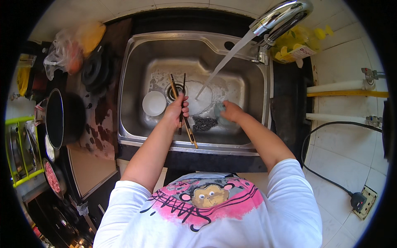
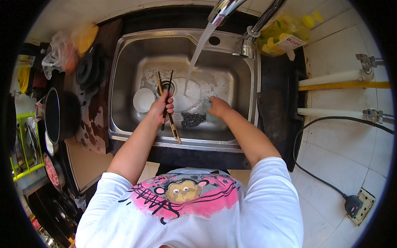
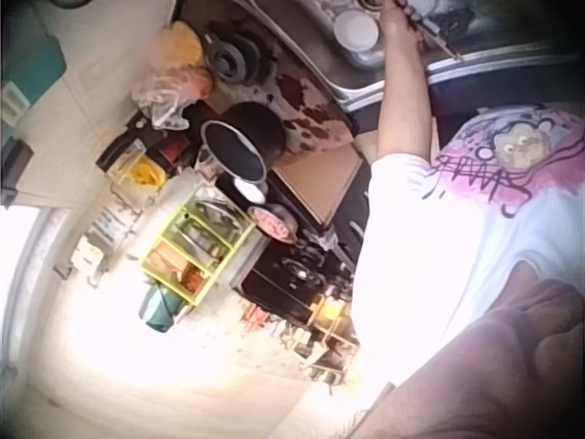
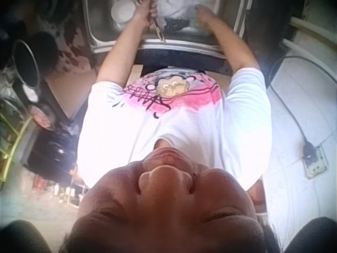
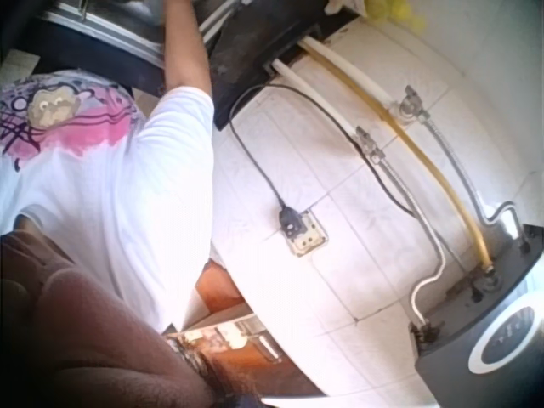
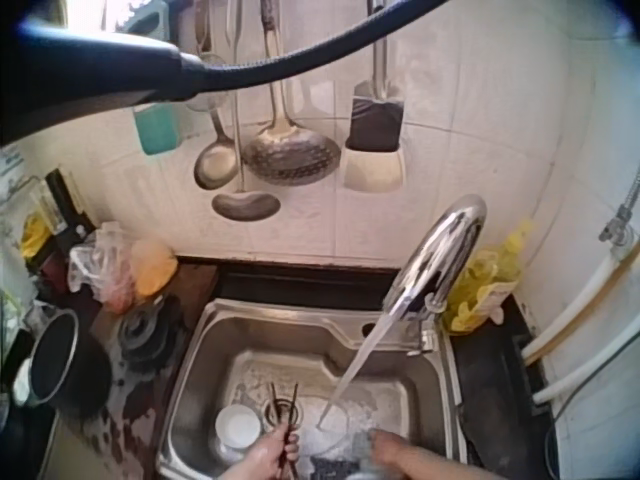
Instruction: The person washes a white bowl, chopsticks, a large black pot, and a small saucepan in a kitchen sink using a sponge and running water. They scrub the items thoroughly, rinse them, and place the clean bowl and chopsticks on a nearby shelf. The person also wipes the countertop and the sink area with a cloth.
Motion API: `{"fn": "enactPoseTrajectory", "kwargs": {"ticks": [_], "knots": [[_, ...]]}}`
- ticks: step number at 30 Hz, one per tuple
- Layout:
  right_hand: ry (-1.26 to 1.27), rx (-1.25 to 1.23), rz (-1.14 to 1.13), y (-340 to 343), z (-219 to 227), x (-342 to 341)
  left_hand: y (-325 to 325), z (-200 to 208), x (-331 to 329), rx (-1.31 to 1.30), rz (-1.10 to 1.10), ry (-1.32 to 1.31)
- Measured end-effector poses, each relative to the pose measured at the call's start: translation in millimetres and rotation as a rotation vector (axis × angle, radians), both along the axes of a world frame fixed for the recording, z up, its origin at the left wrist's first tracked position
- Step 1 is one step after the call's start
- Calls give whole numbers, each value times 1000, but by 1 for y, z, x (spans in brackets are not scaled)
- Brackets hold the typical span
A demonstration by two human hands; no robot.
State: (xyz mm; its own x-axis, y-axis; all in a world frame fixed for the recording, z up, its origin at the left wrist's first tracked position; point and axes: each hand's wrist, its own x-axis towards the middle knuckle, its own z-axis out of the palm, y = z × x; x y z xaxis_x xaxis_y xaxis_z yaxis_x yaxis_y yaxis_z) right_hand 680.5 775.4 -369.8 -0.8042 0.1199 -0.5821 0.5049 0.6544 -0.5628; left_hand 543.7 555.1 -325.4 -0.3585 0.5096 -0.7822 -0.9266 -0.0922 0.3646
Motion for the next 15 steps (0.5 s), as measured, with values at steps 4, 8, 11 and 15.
{"fn": "enactPoseTrajectory", "kwargs": {"ticks": [4,8,11,15], "knots": [[122,-818,-607,-40,49,-29,13,14,19,-30,-229,153],[123,-786,-837,-85,58,-64,30,45,41,-236,-600,437],[230,-839,-1167,-55,48,-102,27,59,45,-309,-716,546],[342,-872,-1456,-36,44,-115,25,91,42,-206,-606,464]]}}
